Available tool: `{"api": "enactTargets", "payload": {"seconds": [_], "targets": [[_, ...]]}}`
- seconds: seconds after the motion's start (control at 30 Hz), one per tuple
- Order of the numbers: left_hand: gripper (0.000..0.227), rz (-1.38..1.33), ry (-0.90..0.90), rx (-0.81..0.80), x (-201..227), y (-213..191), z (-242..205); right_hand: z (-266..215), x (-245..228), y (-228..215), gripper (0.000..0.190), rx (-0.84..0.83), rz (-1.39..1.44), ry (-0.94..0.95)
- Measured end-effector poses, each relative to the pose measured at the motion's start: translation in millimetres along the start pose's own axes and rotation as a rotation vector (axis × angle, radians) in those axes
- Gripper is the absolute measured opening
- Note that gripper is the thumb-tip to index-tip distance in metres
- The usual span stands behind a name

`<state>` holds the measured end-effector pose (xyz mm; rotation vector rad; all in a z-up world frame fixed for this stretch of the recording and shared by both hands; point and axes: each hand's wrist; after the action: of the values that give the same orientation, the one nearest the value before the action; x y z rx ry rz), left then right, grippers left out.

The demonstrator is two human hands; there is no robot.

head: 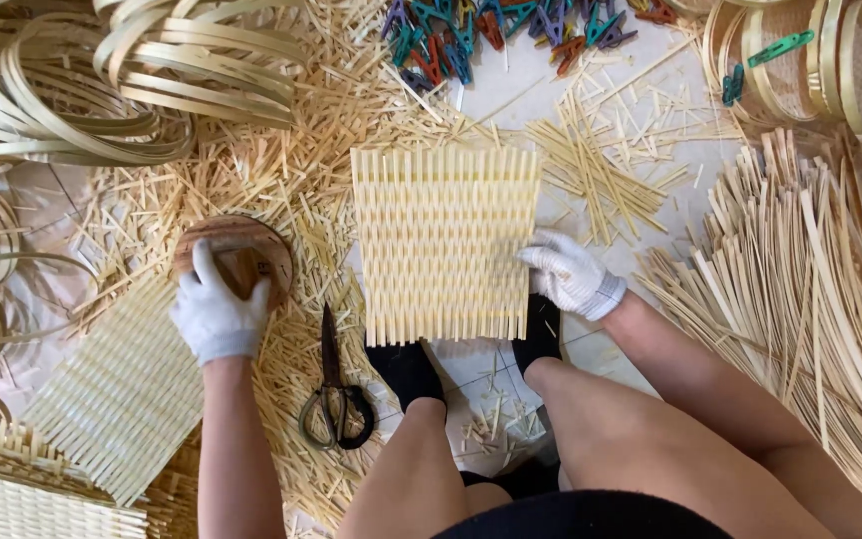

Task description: Trimming and assembling bamboo strips onto circular frames to create baskets.

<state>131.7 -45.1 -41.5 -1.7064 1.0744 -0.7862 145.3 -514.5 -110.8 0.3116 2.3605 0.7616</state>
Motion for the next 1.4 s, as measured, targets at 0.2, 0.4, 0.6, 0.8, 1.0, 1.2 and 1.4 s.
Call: {"api": "enactTargets", "payload": {"seconds": [0.2,0.4,0.6,0.8,1.0,1.2,1.4], "targets": [[0.08,-0.519,-0.235,0.155,-6.9,16.8,-9.5,32.6,67.9,-33.4,0.035,0.052,0.065,0.164],[0.077,-0.471,0.155,0.185,71.0,17.5,-61.1,46.6,79.1,-20.5,0.052,0.182,-0.088,0.249],[0.074,-0.289,0.487,-0.121,166.2,52.2,-92.0,51.2,86.0,-27.9,0.078,0.389,-0.285,0.365],[0.086,-0.214,0.52,-0.138,177.7,76.4,-94.5,54.1,91.5,-29.4,0.069,0.427,-0.422,0.303],[0.088,-0.249,0.499,-0.157,180.6,67.8,-90.6,54.1,88.9,-27.5,0.066,0.429,-0.405,0.337],[0.086,-0.295,0.485,-0.208,178.8,70.7,-82.6,53.0,91.3,-28.8,0.066,0.433,-0.359,0.356],[0.086,-0.299,0.499,-0.19,180.1,70.6,-80.8,51.1,83.1,-21.4,0.058,0.397,-0.32,0.323]]}}
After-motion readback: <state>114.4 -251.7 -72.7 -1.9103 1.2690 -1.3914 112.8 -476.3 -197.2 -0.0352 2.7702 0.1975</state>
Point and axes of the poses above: each hand's wrist, its own z-axis towards the middle knuckle, its own y-axis out of the palm, x = y × z
